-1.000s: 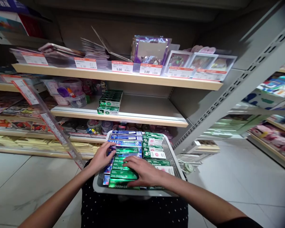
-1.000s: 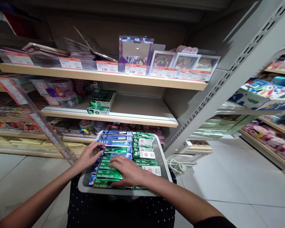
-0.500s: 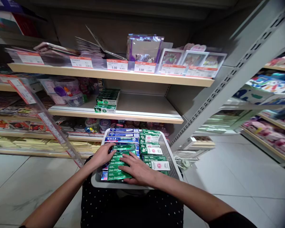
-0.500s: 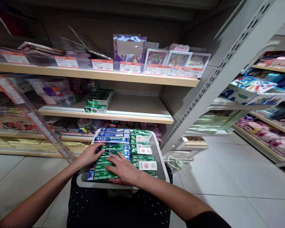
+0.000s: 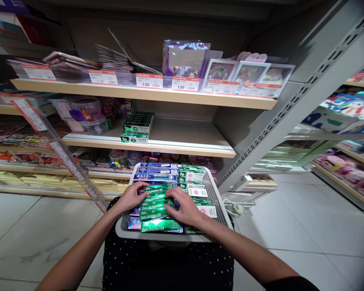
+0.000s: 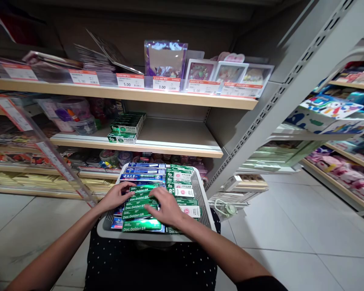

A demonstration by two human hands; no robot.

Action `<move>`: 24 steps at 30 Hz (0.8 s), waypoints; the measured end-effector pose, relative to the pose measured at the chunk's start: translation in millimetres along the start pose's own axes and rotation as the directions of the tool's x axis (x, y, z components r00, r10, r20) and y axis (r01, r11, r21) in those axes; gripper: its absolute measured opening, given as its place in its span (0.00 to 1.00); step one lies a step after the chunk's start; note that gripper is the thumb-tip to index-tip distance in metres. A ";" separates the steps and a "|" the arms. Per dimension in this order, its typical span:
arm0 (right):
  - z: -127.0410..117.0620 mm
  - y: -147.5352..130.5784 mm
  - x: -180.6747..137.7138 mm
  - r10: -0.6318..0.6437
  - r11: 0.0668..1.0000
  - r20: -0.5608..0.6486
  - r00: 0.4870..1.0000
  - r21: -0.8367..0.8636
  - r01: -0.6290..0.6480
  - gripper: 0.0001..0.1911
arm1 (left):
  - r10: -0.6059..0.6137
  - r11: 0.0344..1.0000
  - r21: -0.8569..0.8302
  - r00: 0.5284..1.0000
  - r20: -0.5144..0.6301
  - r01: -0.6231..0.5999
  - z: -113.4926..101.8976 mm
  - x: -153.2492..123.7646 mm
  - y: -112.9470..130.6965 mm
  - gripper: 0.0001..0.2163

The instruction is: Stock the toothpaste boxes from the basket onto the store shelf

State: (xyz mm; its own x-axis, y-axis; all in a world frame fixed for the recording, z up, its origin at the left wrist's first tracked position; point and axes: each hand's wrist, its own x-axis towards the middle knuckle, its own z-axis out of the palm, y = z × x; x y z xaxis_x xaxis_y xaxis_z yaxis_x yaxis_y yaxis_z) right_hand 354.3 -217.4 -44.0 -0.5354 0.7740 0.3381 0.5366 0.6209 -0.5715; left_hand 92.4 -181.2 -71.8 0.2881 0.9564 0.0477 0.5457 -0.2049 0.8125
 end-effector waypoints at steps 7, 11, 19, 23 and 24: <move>7.3 30.1 25.9 0.373 0.924 -0.153 0.915 0.144 -0.353 0.10 | -0.068 0.960 -0.278 0.986 -0.154 0.023 10.5 3.2 -11.2 0.17; 21.4 35.0 23.7 0.429 0.856 -0.198 0.881 0.401 -0.327 0.10 | -0.116 0.933 -0.359 0.969 -0.220 0.030 8.5 4.6 -10.6 0.14; 29.5 38.9 20.9 0.534 0.737 -0.174 0.828 0.577 -0.354 0.13 | -0.164 0.925 -0.377 0.951 -0.264 0.054 6.3 3.4 -5.8 0.15; 28.1 40.0 21.9 0.544 0.695 -0.156 0.824 0.634 -0.339 0.14 | -0.149 0.924 -0.379 0.956 -0.253 0.044 5.9 4.5 -9.9 0.15; 27.9 40.2 22.0 0.541 0.687 -0.150 0.828 0.646 -0.332 0.15 | -0.150 0.925 -0.378 0.955 -0.256 0.044 5.2 4.9 -9.7 0.15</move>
State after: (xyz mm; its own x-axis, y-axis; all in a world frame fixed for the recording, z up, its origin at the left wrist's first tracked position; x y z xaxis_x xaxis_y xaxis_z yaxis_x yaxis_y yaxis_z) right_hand 345.9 -178.8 -80.4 -0.0554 0.9950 0.0829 0.1250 0.0893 -0.9881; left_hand 92.6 -175.6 -82.5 -0.0078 0.9974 0.0723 0.2198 -0.0688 0.9731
